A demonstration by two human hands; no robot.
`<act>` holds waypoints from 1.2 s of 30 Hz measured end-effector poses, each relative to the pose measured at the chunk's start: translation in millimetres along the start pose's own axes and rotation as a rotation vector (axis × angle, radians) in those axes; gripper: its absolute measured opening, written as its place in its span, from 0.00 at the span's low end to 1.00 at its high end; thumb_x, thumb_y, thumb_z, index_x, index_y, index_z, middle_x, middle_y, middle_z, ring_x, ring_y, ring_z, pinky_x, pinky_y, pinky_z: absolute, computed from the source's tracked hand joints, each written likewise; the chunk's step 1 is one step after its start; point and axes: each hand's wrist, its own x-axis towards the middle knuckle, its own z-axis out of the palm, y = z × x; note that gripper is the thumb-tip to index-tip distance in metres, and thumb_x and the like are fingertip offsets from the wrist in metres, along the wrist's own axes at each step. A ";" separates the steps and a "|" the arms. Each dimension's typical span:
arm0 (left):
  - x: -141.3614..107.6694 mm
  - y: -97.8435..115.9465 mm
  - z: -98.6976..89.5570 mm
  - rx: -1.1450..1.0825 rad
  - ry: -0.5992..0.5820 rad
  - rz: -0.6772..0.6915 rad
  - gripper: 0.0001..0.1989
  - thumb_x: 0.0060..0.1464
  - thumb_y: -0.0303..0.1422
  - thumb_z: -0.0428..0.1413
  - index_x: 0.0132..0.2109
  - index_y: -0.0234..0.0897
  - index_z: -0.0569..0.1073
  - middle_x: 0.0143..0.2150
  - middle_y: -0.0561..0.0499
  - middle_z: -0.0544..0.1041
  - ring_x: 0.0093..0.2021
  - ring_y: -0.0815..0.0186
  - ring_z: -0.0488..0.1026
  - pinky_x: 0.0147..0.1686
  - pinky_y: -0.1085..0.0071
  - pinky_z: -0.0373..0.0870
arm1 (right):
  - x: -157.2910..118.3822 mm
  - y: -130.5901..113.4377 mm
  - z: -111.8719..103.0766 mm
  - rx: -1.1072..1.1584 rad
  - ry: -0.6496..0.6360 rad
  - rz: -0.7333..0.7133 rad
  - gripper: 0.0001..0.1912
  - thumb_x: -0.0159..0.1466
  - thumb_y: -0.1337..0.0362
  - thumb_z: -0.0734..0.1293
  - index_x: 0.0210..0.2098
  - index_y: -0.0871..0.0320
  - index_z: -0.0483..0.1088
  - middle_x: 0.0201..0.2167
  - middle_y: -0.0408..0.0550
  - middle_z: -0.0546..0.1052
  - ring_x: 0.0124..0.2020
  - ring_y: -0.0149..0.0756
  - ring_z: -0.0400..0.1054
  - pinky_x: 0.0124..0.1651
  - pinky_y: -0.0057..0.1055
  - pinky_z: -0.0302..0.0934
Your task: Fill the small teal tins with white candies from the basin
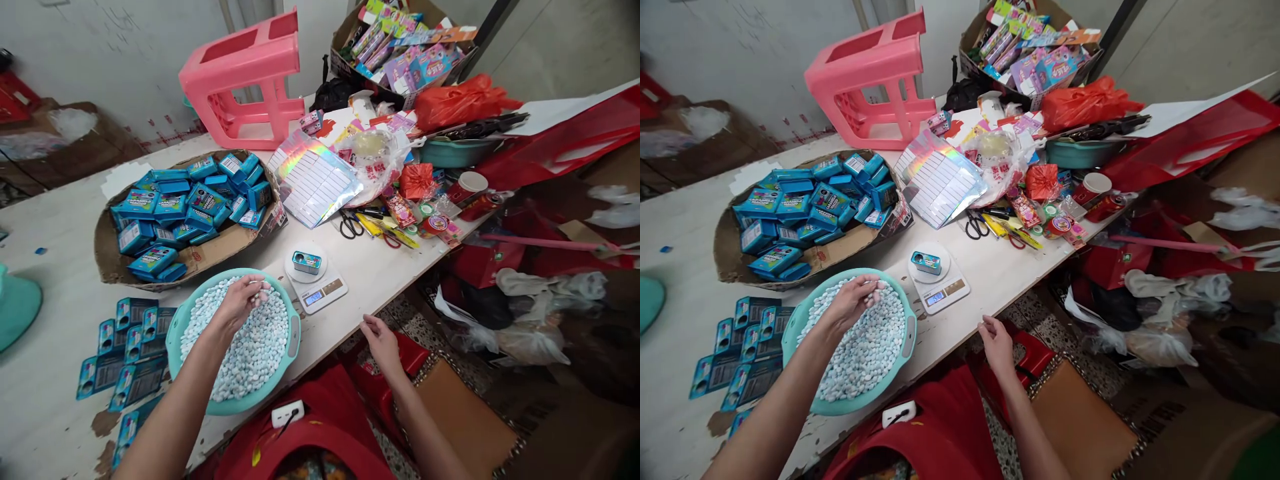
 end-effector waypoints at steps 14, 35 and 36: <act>-34.5 -17.4 -22.1 0.614 0.038 0.095 0.15 0.52 0.46 0.49 0.35 0.37 0.68 0.22 0.56 0.64 0.20 0.70 0.60 0.22 0.73 0.57 | -46.3 20.8 20.1 0.002 -0.078 0.045 0.22 0.52 0.50 0.68 0.38 0.61 0.75 0.38 0.57 0.79 0.39 0.46 0.74 0.44 0.41 0.68; -36.9 0.2 -43.6 1.132 0.050 0.246 0.15 0.55 0.43 0.47 0.42 0.40 0.71 0.45 0.48 0.75 0.45 0.57 0.72 0.42 0.65 0.67 | -48.9 27.5 19.5 0.010 -0.068 0.135 0.22 0.50 0.49 0.68 0.36 0.61 0.75 0.37 0.57 0.79 0.39 0.48 0.74 0.46 0.42 0.66; -31.6 2.1 -41.3 1.094 0.060 0.262 0.15 0.55 0.43 0.48 0.41 0.40 0.71 0.44 0.48 0.76 0.44 0.58 0.72 0.42 0.65 0.67 | -48.5 26.3 20.0 0.011 -0.071 0.135 0.22 0.50 0.49 0.68 0.36 0.61 0.75 0.37 0.57 0.79 0.39 0.48 0.74 0.45 0.42 0.67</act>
